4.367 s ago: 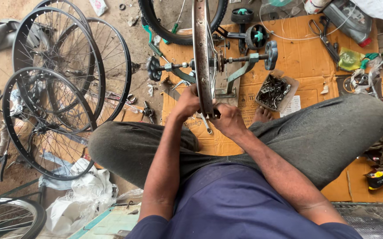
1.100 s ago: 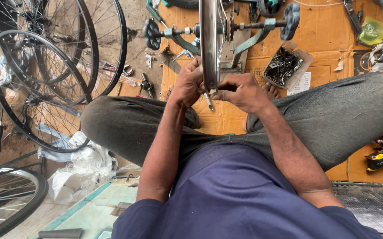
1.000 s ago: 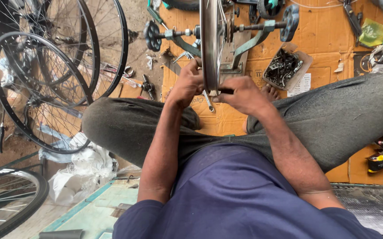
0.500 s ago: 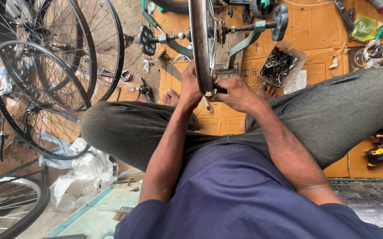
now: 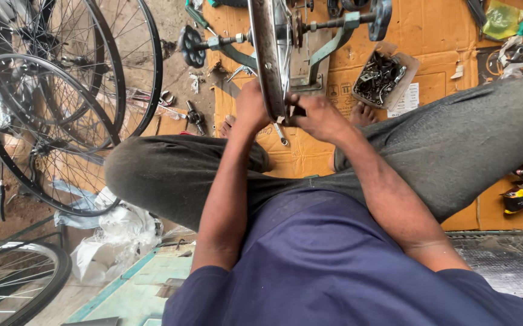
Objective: The person is repairing a bicycle wheel by attaching a metal rim to the spokes. They use a wrench to tighten the nuts and ensure the rim is securely fastened. The person works methodically, adjusting the rim and tightening the nuts to complete the repair.
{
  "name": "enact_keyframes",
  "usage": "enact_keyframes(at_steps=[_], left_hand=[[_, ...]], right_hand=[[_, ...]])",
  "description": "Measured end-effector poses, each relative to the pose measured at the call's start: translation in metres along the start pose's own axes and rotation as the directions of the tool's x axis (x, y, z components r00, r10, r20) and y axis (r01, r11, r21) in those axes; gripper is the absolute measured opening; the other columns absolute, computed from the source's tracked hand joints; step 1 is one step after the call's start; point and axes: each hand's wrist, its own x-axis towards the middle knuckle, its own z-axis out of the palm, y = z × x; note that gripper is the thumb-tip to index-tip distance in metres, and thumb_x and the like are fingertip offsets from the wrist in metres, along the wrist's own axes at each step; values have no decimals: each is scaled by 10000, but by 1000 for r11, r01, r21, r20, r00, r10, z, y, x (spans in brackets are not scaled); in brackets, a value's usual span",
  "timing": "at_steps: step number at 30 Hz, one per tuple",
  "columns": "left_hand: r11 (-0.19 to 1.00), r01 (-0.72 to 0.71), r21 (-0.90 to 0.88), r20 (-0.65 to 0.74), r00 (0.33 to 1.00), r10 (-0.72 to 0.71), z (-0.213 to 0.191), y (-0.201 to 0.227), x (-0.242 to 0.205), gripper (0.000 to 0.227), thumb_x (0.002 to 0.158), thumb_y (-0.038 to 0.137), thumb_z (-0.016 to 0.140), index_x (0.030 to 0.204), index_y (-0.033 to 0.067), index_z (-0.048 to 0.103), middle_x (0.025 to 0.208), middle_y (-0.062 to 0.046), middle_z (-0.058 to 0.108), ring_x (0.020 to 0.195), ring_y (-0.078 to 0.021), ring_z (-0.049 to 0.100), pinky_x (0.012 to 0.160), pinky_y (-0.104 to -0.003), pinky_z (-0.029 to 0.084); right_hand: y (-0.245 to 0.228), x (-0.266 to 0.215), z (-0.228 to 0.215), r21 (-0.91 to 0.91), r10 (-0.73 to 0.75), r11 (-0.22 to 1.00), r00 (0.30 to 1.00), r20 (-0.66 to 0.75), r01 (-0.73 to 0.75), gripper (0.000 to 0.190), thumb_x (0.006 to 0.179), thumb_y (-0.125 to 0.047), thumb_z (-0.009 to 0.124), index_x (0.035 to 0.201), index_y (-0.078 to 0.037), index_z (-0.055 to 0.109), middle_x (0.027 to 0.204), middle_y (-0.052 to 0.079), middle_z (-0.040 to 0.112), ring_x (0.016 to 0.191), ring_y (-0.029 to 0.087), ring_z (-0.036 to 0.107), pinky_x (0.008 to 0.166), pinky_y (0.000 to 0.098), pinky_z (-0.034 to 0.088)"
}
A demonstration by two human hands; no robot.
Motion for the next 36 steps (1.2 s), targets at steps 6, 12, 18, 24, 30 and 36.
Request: enact_keyframes(at_steps=[6,12,18,24,30,36], left_hand=[[992,75,97,-135,989,-62,13,12,2,489,702,478,883,893,55,730,796,-168,751,779,-364,731,699,-457,539],[899,-77,-430,-80,996,47,-1,-5,-18,323,866,295,832,928,6,701,826,-156,721,676,-192,662,590,-323,518],[139,292,-946,316,925,211,-29,14,-28,176,929,175,688,1014,22,676,1034,-151,769,635,-75,649,504,-191,470],[611,234,-756,349,934,74,-31,6,-17,198,970,35,740,1122,-36,633,916,-133,706,643,-99,627,515,-243,482],[858,55,-510,188,981,49,-2,-12,2,210,883,90,771,1041,1,664,866,-27,738,739,-93,665,655,-273,572],[990,8,-141,7,1000,-7,13,-9,15,374,759,262,917,919,5,698,779,-118,745,707,-209,684,647,-362,553]], right_hand=[[18,11,9,-53,-86,995,996,-39,84,268,896,-188,752,1143,-98,699,1017,113,746,908,262,714,833,419,572],[-17,-5,-11,10,-153,988,986,-58,154,394,808,-248,845,1139,-82,710,996,117,740,876,228,704,797,409,574],[-39,-20,-20,235,-169,955,983,-73,181,350,843,-381,826,1027,-101,724,905,80,764,813,127,728,722,350,599],[-32,-16,-20,-40,-206,978,979,0,206,399,803,-321,847,1084,-71,714,969,132,765,876,249,720,783,427,576],[8,1,13,-194,-77,979,996,-41,68,406,934,-271,751,1172,34,628,1059,246,697,949,377,706,859,478,575],[16,8,16,-239,40,970,999,-6,-40,398,921,-301,732,1098,47,657,1043,254,705,962,384,706,882,488,559]])
